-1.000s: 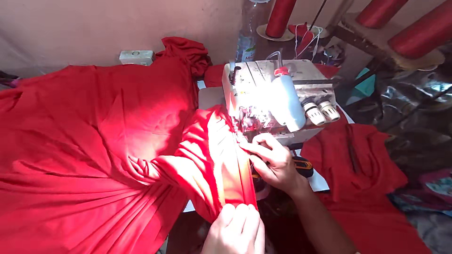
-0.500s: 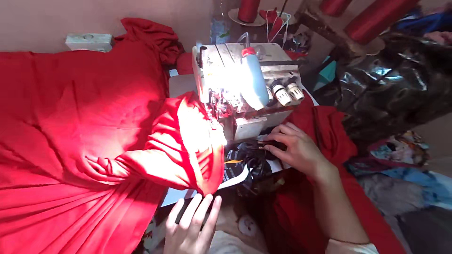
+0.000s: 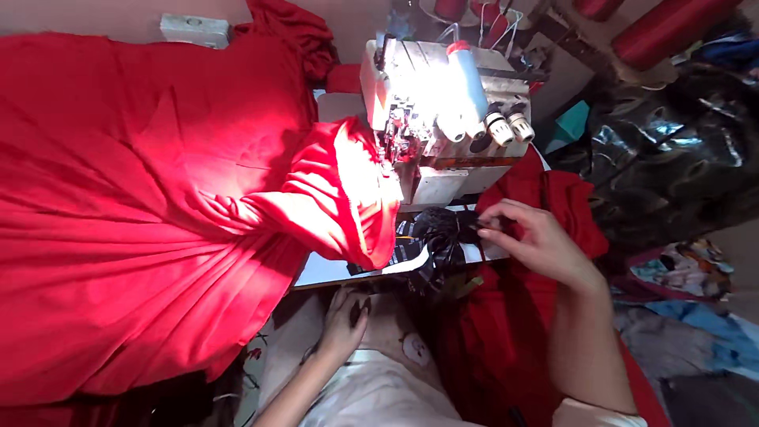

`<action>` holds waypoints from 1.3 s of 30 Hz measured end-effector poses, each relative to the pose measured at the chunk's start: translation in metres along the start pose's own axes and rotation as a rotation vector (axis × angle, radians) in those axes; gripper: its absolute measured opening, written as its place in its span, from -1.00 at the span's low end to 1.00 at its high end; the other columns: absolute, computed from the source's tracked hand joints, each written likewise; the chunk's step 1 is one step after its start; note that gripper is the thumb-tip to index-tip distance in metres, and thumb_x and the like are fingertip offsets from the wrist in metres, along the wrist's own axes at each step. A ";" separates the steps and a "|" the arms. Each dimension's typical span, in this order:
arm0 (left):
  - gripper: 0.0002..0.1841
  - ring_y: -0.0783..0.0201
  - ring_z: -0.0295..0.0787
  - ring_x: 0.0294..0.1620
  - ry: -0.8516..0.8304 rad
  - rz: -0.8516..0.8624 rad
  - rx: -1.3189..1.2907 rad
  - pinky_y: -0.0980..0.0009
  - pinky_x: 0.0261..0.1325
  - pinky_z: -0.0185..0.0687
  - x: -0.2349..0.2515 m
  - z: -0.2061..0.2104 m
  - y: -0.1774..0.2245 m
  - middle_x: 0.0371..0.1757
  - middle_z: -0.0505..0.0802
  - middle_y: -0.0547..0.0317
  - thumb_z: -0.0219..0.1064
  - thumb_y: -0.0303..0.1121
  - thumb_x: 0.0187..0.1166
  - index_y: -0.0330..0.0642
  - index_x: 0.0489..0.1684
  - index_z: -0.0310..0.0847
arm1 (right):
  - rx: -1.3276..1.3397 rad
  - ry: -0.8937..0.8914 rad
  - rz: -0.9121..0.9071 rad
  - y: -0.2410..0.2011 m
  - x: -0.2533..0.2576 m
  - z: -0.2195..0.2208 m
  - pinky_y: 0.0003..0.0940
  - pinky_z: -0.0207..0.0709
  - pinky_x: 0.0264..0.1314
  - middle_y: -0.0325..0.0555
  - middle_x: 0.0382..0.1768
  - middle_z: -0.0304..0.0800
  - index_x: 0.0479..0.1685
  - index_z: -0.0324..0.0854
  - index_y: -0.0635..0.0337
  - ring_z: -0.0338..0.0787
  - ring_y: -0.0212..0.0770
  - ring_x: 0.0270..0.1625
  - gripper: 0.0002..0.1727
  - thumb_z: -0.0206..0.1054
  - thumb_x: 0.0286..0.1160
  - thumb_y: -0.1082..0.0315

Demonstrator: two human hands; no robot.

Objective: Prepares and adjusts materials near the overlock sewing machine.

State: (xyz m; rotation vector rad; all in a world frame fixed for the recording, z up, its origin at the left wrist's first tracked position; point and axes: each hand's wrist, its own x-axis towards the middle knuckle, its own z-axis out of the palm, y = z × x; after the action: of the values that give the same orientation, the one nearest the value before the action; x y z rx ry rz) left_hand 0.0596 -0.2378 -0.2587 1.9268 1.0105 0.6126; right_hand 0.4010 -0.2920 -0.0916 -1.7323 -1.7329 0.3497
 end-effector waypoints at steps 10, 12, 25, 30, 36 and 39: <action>-0.60 -0.23 0.46 0.62 -0.527 -0.188 0.310 -0.01 0.69 0.32 0.052 0.021 -0.031 0.50 0.60 -0.40 0.22 -0.43 0.66 -0.51 0.38 0.57 | 0.860 -0.155 -0.173 -0.023 -0.078 0.024 -0.68 0.65 -0.11 -0.56 0.22 0.70 0.11 0.71 -0.36 0.74 -0.59 -0.03 -0.80 0.36 0.60 0.01; -0.63 -0.24 0.50 0.59 -0.514 -0.192 0.316 -0.04 0.67 0.34 0.052 0.019 -0.029 0.48 0.62 -0.41 0.13 -0.44 0.73 -0.53 0.35 0.59 | 1.027 -0.231 -0.195 -0.026 -0.085 0.039 -0.66 0.59 -0.10 -0.55 0.18 0.73 0.15 0.70 -0.34 0.72 -0.58 -0.05 -0.78 0.30 0.64 0.01; -0.62 0.66 0.78 -0.23 -0.490 -0.068 -0.723 0.64 -0.12 0.74 -0.013 -0.106 0.075 -0.18 0.82 0.54 0.35 -0.60 0.49 -0.14 0.22 0.40 | 1.454 -0.576 0.050 -0.064 -0.090 0.133 -0.61 0.66 -0.46 -0.46 -0.23 0.71 0.01 0.64 -0.21 0.72 -0.57 -0.44 -0.86 0.19 0.67 0.20; -0.66 0.63 0.75 0.05 -0.537 0.166 -0.672 0.65 0.12 0.73 -0.009 -0.119 0.083 0.28 0.75 0.23 0.36 -0.62 0.50 -0.38 0.25 0.66 | 1.287 -0.568 0.252 -0.084 -0.098 0.151 -0.77 0.41 -0.50 -0.52 -0.15 0.68 -0.13 0.59 -0.21 0.55 -0.70 -0.45 -0.69 0.13 0.69 -0.16; -0.48 0.62 0.74 -0.05 -0.548 0.151 -0.632 0.69 -0.04 0.74 -0.007 -0.113 0.085 0.39 0.66 0.09 0.42 -0.64 0.38 -0.40 0.42 0.58 | 1.369 -0.506 0.300 -0.098 -0.102 0.149 -0.77 0.39 -0.45 -0.44 -0.14 0.80 0.22 0.64 -0.10 0.60 -0.68 -0.40 -0.75 0.15 0.74 0.17; -0.43 0.65 0.70 -0.18 -0.538 0.134 -0.579 0.73 -0.18 0.69 -0.008 -0.110 0.085 0.38 0.66 0.10 0.44 -0.65 0.32 -0.36 0.44 0.59 | 1.381 -0.531 0.381 -0.104 -0.099 0.147 -0.77 0.38 -0.45 -0.47 -0.17 0.80 0.15 0.74 -0.05 0.57 -0.69 -0.43 -0.74 0.21 0.71 0.17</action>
State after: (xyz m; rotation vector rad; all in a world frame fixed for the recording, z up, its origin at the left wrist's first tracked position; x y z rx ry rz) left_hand 0.0107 -0.2200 -0.1291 1.5158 0.3146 0.3692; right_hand 0.2208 -0.3585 -0.1640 -0.8713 -0.8802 1.7799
